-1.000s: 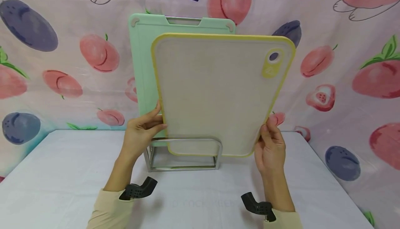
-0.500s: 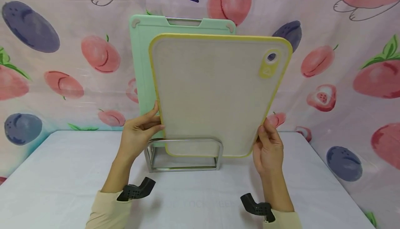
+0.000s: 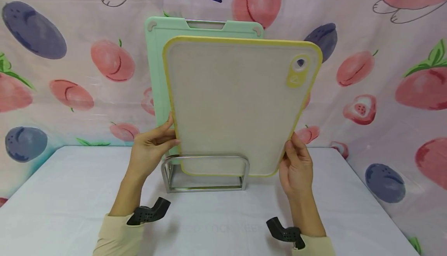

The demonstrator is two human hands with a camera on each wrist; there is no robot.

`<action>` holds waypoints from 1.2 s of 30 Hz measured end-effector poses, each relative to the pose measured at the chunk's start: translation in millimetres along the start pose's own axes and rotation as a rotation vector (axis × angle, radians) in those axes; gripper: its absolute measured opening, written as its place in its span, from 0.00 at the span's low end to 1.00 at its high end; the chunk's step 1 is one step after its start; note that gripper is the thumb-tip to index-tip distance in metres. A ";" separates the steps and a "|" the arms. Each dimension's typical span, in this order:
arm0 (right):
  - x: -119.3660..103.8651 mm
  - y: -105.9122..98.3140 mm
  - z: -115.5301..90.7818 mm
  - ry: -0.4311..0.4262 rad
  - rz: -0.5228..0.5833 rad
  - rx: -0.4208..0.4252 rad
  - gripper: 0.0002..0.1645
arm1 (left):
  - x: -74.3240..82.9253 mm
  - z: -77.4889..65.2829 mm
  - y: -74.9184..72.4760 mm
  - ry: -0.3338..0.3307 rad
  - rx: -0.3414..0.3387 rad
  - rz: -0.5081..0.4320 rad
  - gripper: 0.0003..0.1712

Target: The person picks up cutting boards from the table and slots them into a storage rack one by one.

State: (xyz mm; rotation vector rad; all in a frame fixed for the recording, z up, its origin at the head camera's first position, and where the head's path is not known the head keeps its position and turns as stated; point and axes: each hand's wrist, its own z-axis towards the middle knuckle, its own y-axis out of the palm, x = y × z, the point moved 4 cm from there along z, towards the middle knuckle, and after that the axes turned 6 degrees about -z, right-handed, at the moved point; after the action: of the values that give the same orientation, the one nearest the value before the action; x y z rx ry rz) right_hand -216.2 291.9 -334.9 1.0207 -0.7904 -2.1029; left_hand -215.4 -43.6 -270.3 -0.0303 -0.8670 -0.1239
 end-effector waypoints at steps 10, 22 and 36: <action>3.7 1.8 -0.5 0.025 -0.010 -0.032 0.21 | 1.9 -0.3 -4.1 -0.029 0.019 -0.008 0.31; 8.9 7.8 -0.7 0.009 -0.098 -0.055 0.21 | -0.2 -2.9 -13.0 -0.093 0.044 0.007 0.31; 15.2 11.4 -2.6 0.018 -0.089 -0.042 0.20 | 1.7 -1.9 -18.9 -0.059 0.050 0.000 0.31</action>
State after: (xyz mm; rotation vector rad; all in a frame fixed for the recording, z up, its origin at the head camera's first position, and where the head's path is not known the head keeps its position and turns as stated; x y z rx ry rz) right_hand -217.9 272.8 -334.3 1.0677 -0.7006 -2.1732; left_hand -215.1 -62.7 -270.7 0.0125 -0.9290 -0.1016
